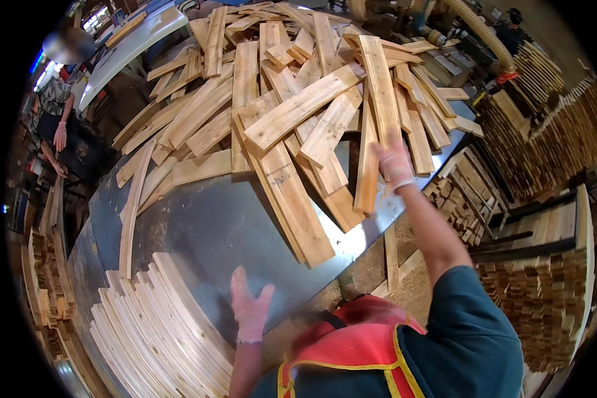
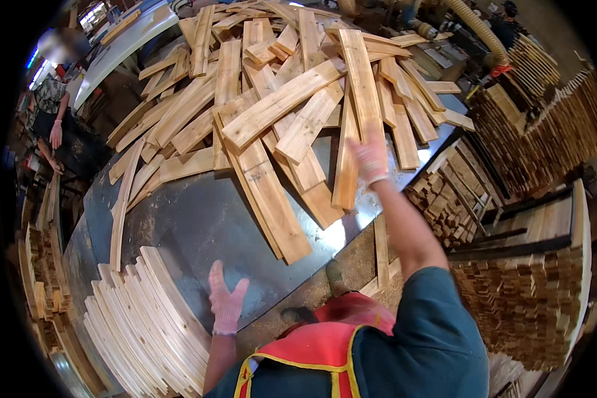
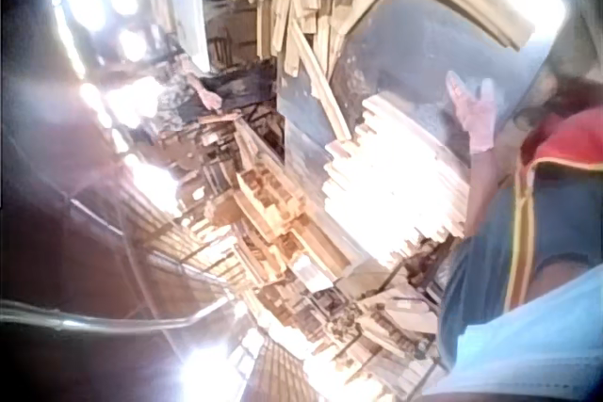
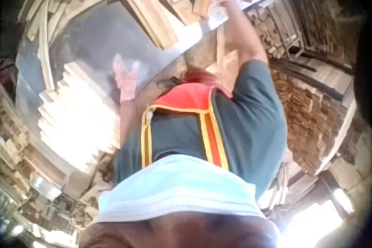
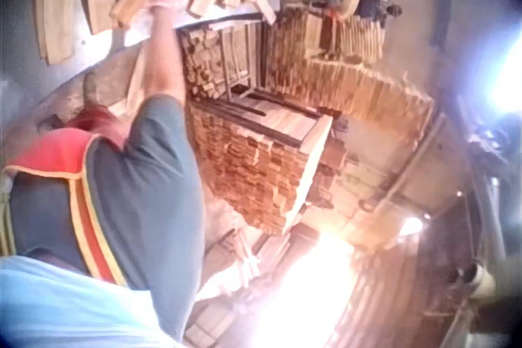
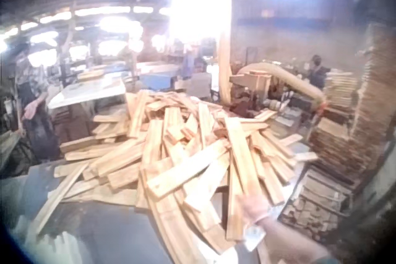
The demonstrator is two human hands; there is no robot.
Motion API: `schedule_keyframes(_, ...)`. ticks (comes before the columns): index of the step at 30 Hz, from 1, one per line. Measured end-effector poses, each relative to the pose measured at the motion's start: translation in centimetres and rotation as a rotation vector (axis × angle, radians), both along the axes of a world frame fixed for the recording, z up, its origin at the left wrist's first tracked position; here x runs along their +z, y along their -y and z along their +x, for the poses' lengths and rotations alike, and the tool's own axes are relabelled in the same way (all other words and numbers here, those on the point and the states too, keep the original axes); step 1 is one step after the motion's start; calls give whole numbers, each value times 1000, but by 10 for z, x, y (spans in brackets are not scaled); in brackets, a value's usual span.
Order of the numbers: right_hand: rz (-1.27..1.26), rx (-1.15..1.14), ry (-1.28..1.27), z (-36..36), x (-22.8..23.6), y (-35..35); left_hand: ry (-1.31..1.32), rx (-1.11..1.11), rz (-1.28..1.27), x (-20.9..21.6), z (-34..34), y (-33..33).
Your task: The person sorts wood planks by picking up individual pieces from a pile and stacking them neatly in a parallel arrangement on a metal table.
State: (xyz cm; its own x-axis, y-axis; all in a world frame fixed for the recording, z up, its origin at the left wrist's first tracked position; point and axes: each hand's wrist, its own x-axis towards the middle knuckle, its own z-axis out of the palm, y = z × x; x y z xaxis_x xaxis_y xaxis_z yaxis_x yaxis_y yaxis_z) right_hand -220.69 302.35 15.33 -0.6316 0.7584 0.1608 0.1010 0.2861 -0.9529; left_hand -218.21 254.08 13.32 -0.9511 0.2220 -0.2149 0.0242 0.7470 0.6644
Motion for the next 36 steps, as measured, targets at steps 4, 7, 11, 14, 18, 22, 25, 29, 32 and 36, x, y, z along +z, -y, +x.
schedule_keyframes(4,104,-215,367,-4,-44,-152,248,120,355,-84,-60,-73)
schedule_keyframes(7,-399,-48,297,-27,-63,-136,369,198,720,-83,-97,-138)
schedule_keyframes(11,-584,209,145,-35,-67,-40,565,279,1025,-60,-92,-188)
schedule_keyframes(14,-747,297,-10,-15,-50,5,565,275,903,-32,-89,-176)
schedule_keyframes(18,-787,481,-32,22,-34,92,345,219,444,-28,-26,-120)
schedule_keyframes(22,-212,565,304,40,-72,171,268,375,294,-18,22,-72)
schedule_keyframes(25,-362,740,459,25,-44,215,294,581,472,-29,42,-20)
schedule_keyframes(29,-327,900,699,17,-31,282,249,712,343,-43,68,59)
schedule_keyframes(32,-268,1087,700,33,-43,345,-63,642,-55,-49,83,104)
schedule_keyframes(36,-160,1304,721,44,-49,440,-239,379,-422,-5,69,119)
